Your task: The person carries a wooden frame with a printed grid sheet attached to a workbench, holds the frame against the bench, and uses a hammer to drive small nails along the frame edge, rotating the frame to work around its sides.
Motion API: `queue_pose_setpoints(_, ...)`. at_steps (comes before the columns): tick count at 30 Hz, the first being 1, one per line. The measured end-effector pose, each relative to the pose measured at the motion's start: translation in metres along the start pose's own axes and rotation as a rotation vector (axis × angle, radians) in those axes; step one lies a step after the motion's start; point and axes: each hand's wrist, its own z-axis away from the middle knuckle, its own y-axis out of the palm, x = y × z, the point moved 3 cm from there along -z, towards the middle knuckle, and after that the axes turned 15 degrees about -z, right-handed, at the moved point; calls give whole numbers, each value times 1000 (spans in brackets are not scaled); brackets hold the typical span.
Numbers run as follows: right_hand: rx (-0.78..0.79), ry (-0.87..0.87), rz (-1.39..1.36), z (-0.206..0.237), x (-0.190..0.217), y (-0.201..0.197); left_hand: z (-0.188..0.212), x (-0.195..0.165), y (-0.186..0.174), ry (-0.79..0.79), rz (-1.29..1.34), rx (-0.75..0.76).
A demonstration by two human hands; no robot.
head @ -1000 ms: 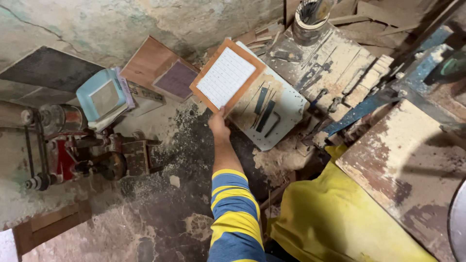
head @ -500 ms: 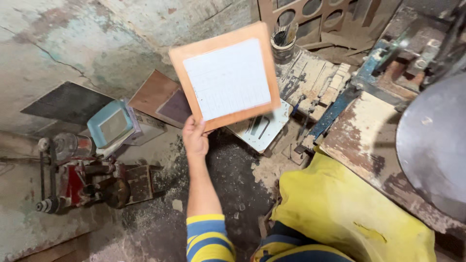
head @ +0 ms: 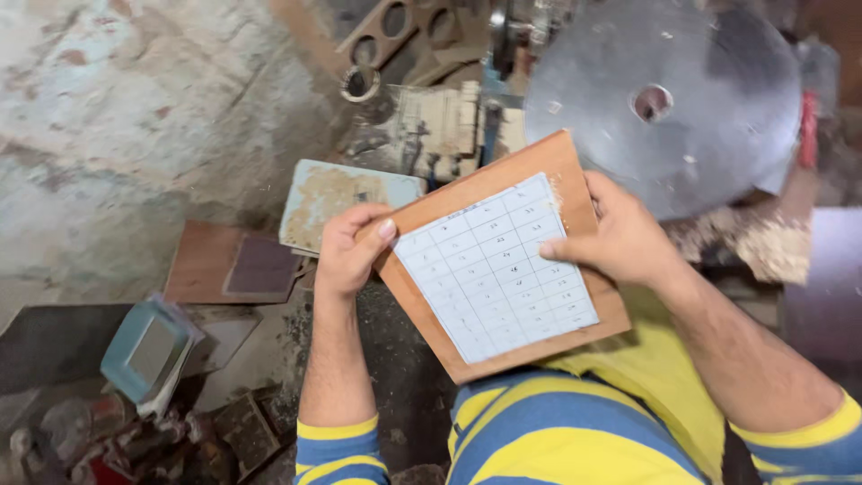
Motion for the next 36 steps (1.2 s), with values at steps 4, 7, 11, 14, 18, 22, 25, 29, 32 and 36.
queue_pose_setpoints(4,-113,-126,-375,16,-33,-20,-12,9,44,21,322,-44)
queue_pose_setpoints(7,-223,-227,-434,27,-57,-34,12,24,87,-261,655,-18)
queue_pose_setpoints(11,-342,-208,-427,30,-75,-48,53,29,131,-255,136,78)
queue_pose_setpoints(14,-405,-173,-333,24,-68,-63,65,24,144,-224,235,42)
queue_pose_setpoints(18,-818,-455,-17,35,-29,-102,61,1,141,-150,248,63)
queue_pose_setpoints(22,-697,-741,574,56,-3,-98,54,-25,140,-122,102,105)
queue_pose_setpoints(25,-417,-677,1025,63,-7,-85,55,-35,143,-126,60,112)
queue_pose_setpoints(29,-672,-397,811,87,-6,-130,43,-29,137,-141,39,3)
queue_pose_setpoints(32,-720,-577,567,112,-10,-143,39,-28,116,-131,38,-117)
queue_pose_setpoints(36,-654,-478,493,118,-34,-141,27,-23,96,-74,93,-207)
